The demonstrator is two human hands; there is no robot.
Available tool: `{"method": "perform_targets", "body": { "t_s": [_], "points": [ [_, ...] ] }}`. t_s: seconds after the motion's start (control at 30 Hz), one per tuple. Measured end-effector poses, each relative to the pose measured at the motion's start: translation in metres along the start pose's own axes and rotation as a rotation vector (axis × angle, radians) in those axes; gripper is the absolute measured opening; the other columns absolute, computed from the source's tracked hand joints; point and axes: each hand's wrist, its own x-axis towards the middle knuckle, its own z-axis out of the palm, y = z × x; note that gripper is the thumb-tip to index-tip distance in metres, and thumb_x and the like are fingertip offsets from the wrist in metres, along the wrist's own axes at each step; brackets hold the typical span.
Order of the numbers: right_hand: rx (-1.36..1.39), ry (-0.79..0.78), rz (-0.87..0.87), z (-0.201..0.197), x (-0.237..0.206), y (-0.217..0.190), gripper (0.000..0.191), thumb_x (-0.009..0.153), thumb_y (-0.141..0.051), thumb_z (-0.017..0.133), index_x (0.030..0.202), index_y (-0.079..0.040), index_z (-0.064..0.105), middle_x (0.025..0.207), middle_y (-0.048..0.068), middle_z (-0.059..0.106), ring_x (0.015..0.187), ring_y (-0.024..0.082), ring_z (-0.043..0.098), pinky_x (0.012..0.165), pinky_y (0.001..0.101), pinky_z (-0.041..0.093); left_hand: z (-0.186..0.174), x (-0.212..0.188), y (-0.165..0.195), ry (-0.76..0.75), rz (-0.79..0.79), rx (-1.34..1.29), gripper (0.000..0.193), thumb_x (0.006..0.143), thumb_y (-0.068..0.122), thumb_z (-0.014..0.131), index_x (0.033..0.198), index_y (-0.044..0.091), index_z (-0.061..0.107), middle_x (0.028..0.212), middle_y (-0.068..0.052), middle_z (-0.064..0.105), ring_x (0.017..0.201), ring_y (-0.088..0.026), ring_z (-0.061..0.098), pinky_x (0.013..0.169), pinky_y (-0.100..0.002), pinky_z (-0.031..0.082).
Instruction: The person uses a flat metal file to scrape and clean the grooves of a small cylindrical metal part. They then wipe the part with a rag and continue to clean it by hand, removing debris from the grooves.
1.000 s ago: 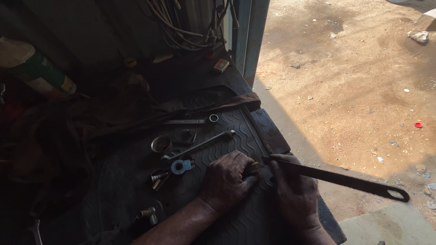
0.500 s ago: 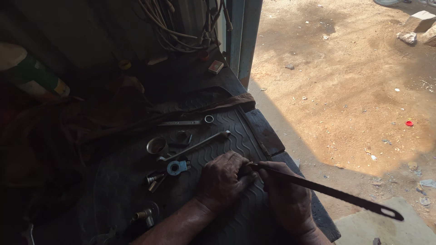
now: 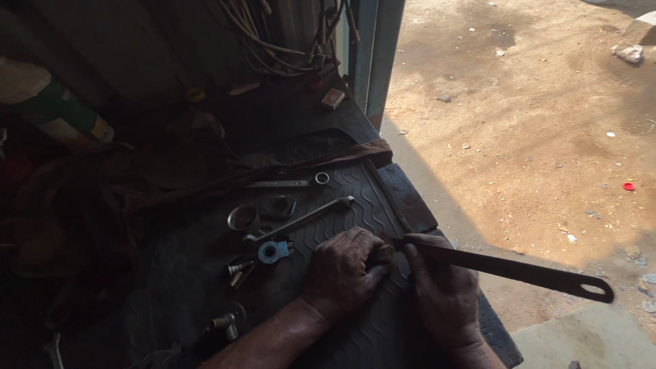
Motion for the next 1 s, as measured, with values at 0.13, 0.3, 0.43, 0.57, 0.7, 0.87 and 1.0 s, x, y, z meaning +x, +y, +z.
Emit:
{"method": "perform_targets", "body": {
  "t_s": [0.13, 0.3, 0.43, 0.57, 0.7, 0.87, 1.0],
  "points": [
    [0.148, -0.147, -0.029, -0.002, -0.0025, 0.002, 0.02, 0.094, -0.005, 0.068, 0.113, -0.005, 0.073, 0.095, 0.005, 0.079, 0.086, 0.009, 0.075, 0.071, 0.0221, 0.059, 0.0009, 0.0005, -0.0005, -0.063, -0.075, -0.008, 0.025, 0.081, 0.025, 0.084, 0.09, 0.009, 0.068, 0.087, -0.006, 0.069, 0.083, -0.026, 0.071, 0.071, -0.042, 0.057],
    [-0.063, 0.053, 0.269, 0.0, -0.0041, 0.0054, 0.014, 0.099, -0.009, 0.067, 0.112, -0.009, 0.073, 0.077, 0.005, 0.072, 0.065, 0.011, 0.065, 0.057, 0.025, 0.051, 0.0, -0.0004, -0.0011, -0.029, -0.016, -0.019, 0.026, 0.079, 0.023, 0.084, 0.093, 0.008, 0.068, 0.091, -0.007, 0.069, 0.086, -0.027, 0.071, 0.074, -0.042, 0.058],
    [0.028, -0.132, 0.124, -0.0009, -0.0026, 0.0072, 0.017, 0.094, -0.011, 0.068, 0.111, -0.011, 0.073, 0.08, 0.0, 0.075, 0.071, 0.007, 0.07, 0.06, 0.0224, 0.055, 0.0005, 0.0012, -0.0003, -0.064, -0.056, 0.0, 0.028, 0.079, 0.024, 0.085, 0.092, 0.007, 0.066, 0.088, -0.008, 0.068, 0.084, -0.027, 0.07, 0.072, -0.042, 0.057],
    [-0.038, -0.038, 0.242, -0.0019, -0.001, 0.0073, 0.015, 0.097, -0.015, 0.066, 0.11, -0.011, 0.073, 0.074, 0.0, 0.073, 0.061, 0.008, 0.066, 0.053, 0.0242, 0.051, 0.0, 0.0012, 0.0002, -0.043, -0.03, -0.005, 0.026, 0.081, 0.024, 0.084, 0.094, 0.008, 0.067, 0.09, -0.007, 0.069, 0.085, -0.027, 0.071, 0.074, -0.042, 0.057],
    [-0.077, -0.063, -0.063, -0.0012, -0.0009, 0.0064, 0.017, 0.096, -0.013, 0.068, 0.112, -0.009, 0.072, 0.09, 0.001, 0.076, 0.082, 0.006, 0.072, 0.067, 0.0229, 0.056, 0.0003, 0.0006, -0.0007, -0.031, -0.026, -0.004, 0.028, 0.078, 0.023, 0.083, 0.094, 0.007, 0.068, 0.091, -0.008, 0.069, 0.086, -0.028, 0.071, 0.073, -0.042, 0.057],
    [0.055, -0.081, 0.224, -0.0001, -0.0018, 0.0062, 0.018, 0.093, -0.013, 0.07, 0.11, -0.01, 0.074, 0.08, 0.004, 0.076, 0.061, 0.009, 0.067, 0.054, 0.025, 0.053, 0.0026, -0.0001, -0.0025, -0.039, -0.03, -0.01, 0.026, 0.082, 0.026, 0.083, 0.095, 0.008, 0.07, 0.092, -0.007, 0.071, 0.087, -0.025, 0.072, 0.075, -0.041, 0.058],
    [-0.034, -0.043, 0.001, -0.0001, -0.0025, 0.0047, 0.017, 0.096, -0.011, 0.069, 0.111, -0.007, 0.073, 0.091, 0.003, 0.078, 0.084, 0.008, 0.074, 0.071, 0.0239, 0.057, 0.0029, -0.0004, -0.0042, -0.014, 0.002, -0.013, 0.026, 0.082, 0.025, 0.082, 0.097, 0.007, 0.07, 0.095, -0.007, 0.071, 0.089, -0.025, 0.072, 0.077, -0.04, 0.059]
  ]
}}
